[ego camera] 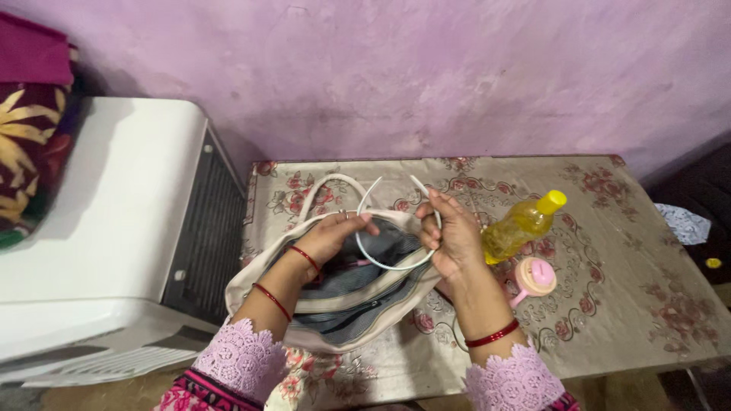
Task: The person picks up a beige handbag from a nearby appliance, opens it on the table, and places items into it one at a time, including a wallet, keys, cables, a small tin, and a pink pouch, arranging them inside. At the end they handle a hair tie and coil a cable while the packed bag rests on the table.
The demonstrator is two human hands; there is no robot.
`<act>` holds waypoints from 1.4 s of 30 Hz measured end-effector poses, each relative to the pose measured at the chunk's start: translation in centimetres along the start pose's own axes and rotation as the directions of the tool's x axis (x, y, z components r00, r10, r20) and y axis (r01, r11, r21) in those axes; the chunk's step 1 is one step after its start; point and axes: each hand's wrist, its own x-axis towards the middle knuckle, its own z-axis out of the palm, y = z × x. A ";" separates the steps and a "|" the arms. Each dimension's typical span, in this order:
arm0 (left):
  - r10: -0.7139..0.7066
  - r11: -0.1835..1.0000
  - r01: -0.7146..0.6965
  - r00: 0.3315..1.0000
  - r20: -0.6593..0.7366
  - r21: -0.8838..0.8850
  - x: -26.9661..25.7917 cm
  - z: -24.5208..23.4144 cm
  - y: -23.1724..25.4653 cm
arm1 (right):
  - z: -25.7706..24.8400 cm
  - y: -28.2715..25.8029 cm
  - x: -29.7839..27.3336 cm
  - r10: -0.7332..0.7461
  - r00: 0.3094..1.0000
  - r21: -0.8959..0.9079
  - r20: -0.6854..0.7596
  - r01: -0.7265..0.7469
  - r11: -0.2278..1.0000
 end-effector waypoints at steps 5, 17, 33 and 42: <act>-0.061 0.962 -0.018 0.959 -0.275 -0.273 -1.3 -1.7 -2.3 | 2.5 2.6 -1.3 0.035 0.999 -0.172 0.032 -0.029 0.985; 0.285 0.895 -0.115 0.891 -0.354 0.431 -3.8 -5.3 -6.1 | 1.9 5.4 -3.2 0.073 0.947 -0.662 0.314 0.162 0.732; 0.388 0.178 0.099 0.907 -0.162 0.979 -7.0 -8.5 -1.6 | 0.8 6.8 -0.6 0.329 0.824 -0.757 0.461 0.559 -0.338; 0.381 0.178 -0.110 0.924 0.035 0.978 -6.6 -8.8 -0.3 | -0.5 12.7 4.6 0.459 0.817 -0.620 0.348 0.568 -0.541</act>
